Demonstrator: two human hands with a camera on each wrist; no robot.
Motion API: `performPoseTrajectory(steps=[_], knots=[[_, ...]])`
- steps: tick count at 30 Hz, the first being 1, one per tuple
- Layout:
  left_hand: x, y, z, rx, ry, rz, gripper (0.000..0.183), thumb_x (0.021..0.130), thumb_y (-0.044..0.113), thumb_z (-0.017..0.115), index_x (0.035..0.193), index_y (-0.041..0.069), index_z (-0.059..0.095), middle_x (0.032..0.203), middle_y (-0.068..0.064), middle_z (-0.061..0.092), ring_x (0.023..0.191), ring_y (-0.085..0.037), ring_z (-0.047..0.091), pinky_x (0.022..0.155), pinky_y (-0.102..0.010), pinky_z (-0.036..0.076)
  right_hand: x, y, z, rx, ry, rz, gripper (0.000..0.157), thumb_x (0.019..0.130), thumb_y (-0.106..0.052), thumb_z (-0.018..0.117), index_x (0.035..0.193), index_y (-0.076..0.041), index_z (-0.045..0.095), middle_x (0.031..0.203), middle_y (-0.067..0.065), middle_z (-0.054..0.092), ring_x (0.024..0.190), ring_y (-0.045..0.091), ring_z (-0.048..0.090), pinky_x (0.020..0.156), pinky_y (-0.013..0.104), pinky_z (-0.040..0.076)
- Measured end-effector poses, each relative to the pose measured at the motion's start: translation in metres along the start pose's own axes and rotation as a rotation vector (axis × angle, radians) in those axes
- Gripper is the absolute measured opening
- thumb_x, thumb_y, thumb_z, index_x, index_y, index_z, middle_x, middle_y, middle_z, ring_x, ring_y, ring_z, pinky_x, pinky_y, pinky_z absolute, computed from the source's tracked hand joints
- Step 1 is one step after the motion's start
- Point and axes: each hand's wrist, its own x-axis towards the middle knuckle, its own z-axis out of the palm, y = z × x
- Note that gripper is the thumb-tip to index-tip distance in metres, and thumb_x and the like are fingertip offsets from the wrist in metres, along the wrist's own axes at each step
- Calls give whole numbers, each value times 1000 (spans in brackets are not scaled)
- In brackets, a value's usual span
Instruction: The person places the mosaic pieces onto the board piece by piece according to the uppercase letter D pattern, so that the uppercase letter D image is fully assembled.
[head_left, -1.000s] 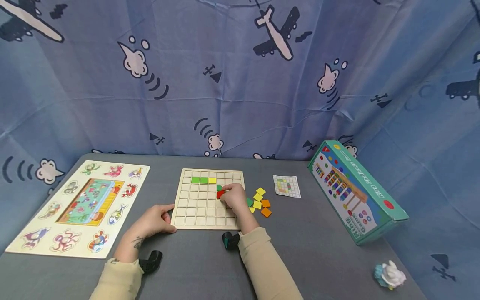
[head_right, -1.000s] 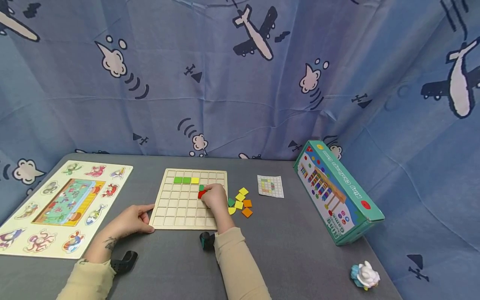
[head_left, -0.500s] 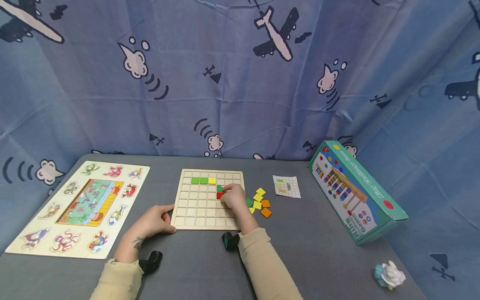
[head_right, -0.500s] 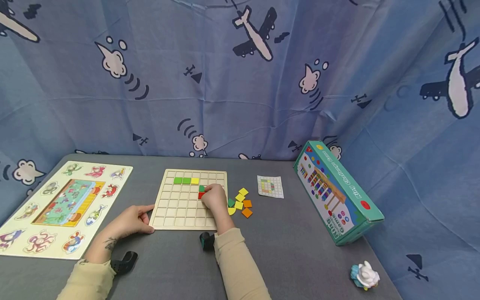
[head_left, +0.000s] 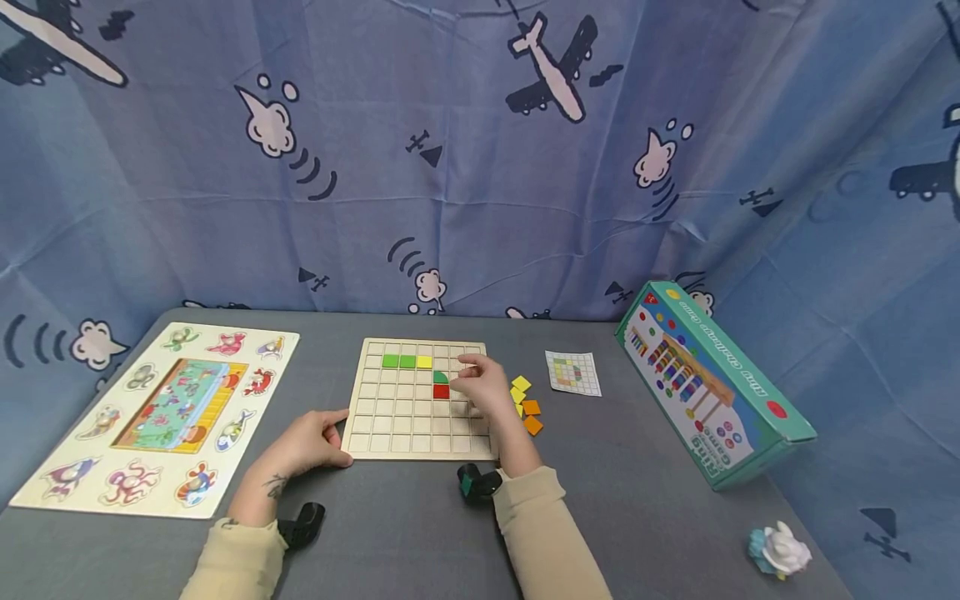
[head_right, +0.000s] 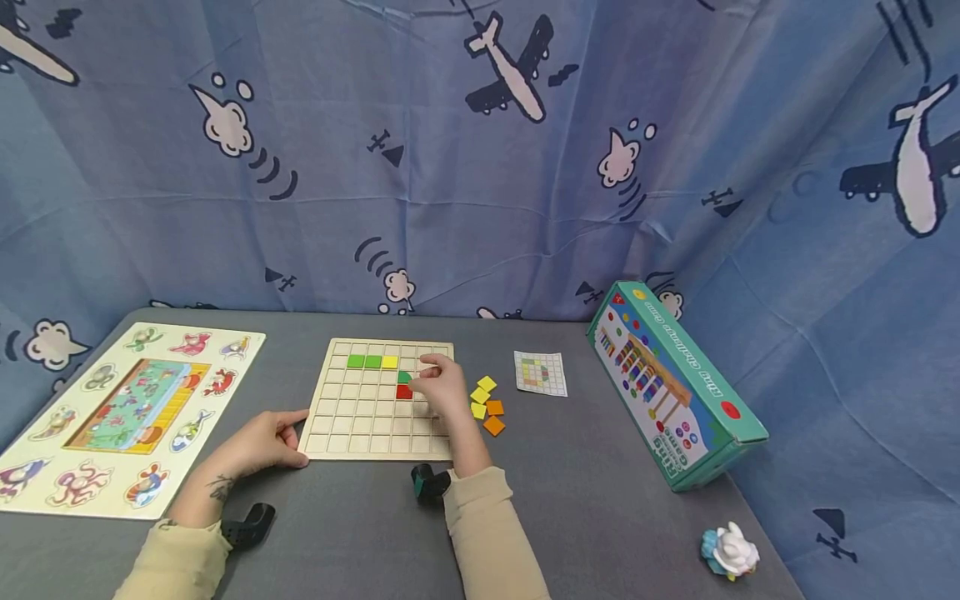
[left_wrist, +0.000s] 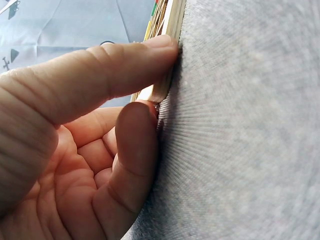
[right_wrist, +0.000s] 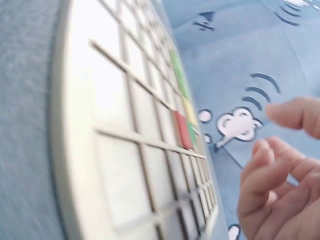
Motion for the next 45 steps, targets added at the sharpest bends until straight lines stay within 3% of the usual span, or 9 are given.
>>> performPoseTrajectory(steps=[8, 15, 21, 24, 28, 38, 45], knots=[[-2, 2, -2, -7, -8, 6, 77, 62, 2, 77, 131, -11, 44, 59, -2, 49, 51, -11, 41, 46, -24, 32, -9, 0, -27, 134, 1, -107, 52, 79, 1, 63, 129, -8, 51, 101, 12, 55, 58, 11, 41, 53, 30, 37], [-1, 2, -2, -6, -8, -1, 77, 63, 1, 77, 131, -11, 44, 59, -2, 50, 51, -11, 41, 46, -24, 33, -13, 10, -50, 206, -60, -200, 57, 78, 8, 61, 132, -9, 48, 109, 19, 50, 64, 8, 51, 53, 28, 36], [-1, 1, -1, 1, -3, -7, 77, 63, 2, 77, 131, -11, 45, 59, -2, 50, 50, -11, 41, 46, -23, 33, -13, 19, -61, 207, -85, -242, 60, 77, 8, 61, 133, -6, 46, 112, 22, 49, 65, 7, 49, 54, 23, 36], [-1, 1, -1, 1, -2, -15, 76, 63, 2, 77, 131, -11, 45, 59, -2, 49, 50, -11, 41, 46, -23, 32, -11, 23, -65, 138, -77, -231, 61, 75, 9, 62, 133, -4, 47, 113, 25, 48, 66, 9, 48, 54, 22, 37], [-1, 1, -1, -3, -3, -20, 77, 63, 2, 77, 131, -11, 44, 59, -2, 49, 50, -11, 41, 46, -24, 32, -6, 28, -67, -44, -68, -200, 58, 74, 8, 65, 130, -1, 50, 111, 25, 51, 68, 13, 46, 57, 22, 40], [0, 1, -1, -5, -1, -11, 77, 62, 2, 77, 131, -11, 45, 59, -1, 49, 50, -11, 41, 46, -23, 32, 1, 28, -63, -501, -32, -88, 38, 75, -5, 69, 113, -4, 64, 93, 10, 58, 81, 21, 51, 70, 34, 42], [-1, 0, -1, 7, -1, 5, 76, 62, 2, 77, 130, -11, 45, 59, -1, 49, 51, -11, 41, 46, -24, 32, 4, 26, -59, -718, -7, -20, 28, 74, -10, 71, 101, -7, 69, 81, 5, 58, 68, 19, 50, 59, 30, 38]])
